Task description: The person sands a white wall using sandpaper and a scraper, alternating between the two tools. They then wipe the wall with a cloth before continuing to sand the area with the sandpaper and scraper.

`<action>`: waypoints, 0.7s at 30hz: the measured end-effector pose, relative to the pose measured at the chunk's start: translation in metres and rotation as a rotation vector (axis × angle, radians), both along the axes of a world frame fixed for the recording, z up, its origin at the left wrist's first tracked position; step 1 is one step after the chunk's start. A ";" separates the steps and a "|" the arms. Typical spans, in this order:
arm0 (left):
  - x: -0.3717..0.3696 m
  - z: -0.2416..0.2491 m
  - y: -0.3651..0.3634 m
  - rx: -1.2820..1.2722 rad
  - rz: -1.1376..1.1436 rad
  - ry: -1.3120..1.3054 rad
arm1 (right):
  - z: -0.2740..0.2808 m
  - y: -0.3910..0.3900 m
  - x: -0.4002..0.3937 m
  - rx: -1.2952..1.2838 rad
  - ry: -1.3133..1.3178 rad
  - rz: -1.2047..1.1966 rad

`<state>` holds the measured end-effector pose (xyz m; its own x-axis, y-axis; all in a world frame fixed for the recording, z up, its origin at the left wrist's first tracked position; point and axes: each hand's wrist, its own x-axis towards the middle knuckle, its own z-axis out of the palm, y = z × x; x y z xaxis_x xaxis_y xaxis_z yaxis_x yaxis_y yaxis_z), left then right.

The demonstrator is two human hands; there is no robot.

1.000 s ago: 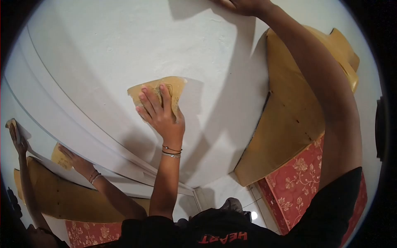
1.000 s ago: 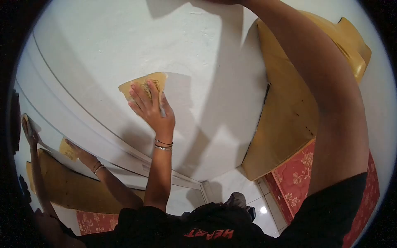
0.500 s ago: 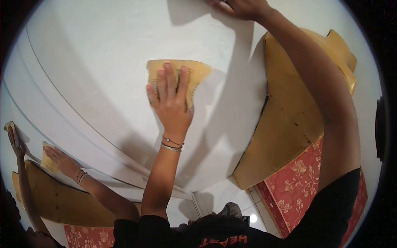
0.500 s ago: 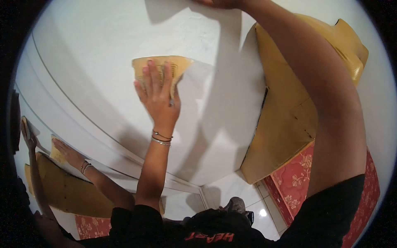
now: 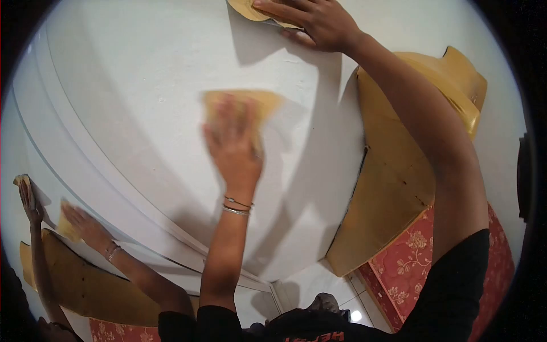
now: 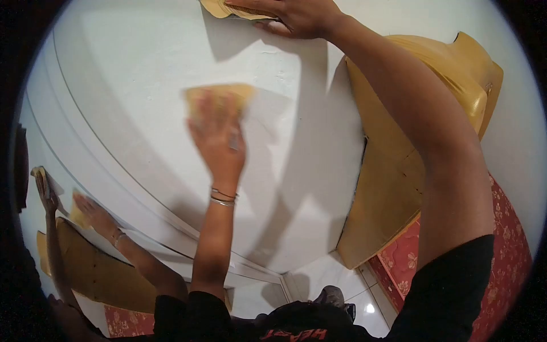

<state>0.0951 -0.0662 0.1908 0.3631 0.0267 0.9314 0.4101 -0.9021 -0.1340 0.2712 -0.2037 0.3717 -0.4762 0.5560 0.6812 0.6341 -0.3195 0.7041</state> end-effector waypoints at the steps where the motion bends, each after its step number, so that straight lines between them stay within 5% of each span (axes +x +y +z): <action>1: -0.004 0.020 0.011 -0.061 -0.094 -0.251 | 0.000 -0.001 -0.001 -0.005 0.013 -0.009; 4: -0.021 0.053 0.029 -0.097 -0.114 -0.536 | -0.001 -0.001 -0.001 -0.004 0.018 -0.006; 9: 0.002 -0.023 -0.002 -0.034 0.000 0.067 | -0.002 0.003 -0.001 0.015 -0.022 0.016; 11: 0.019 -0.069 -0.025 -0.113 -0.232 0.181 | -0.001 0.002 -0.001 0.004 -0.013 0.033; 14: 0.014 -0.064 -0.025 -0.135 -0.168 0.208 | 0.000 0.001 0.001 0.017 -0.033 0.018; 16: 0.004 -0.029 -0.002 -0.073 -0.013 0.036 | 0.002 0.003 0.001 0.026 -0.046 0.010; 18: -0.011 0.019 0.012 -0.142 -0.232 -0.391 | 0.000 0.003 0.002 0.027 -0.041 -0.007; 21: -0.012 0.030 0.018 -0.025 0.022 -0.380 | -0.001 0.004 0.004 0.027 -0.031 0.029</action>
<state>0.0830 -0.0480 0.2205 -0.0091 0.0547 0.9985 0.4461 -0.8934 0.0530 0.2756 -0.1999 0.3703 -0.5129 0.5234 0.6804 0.6218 -0.3200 0.7148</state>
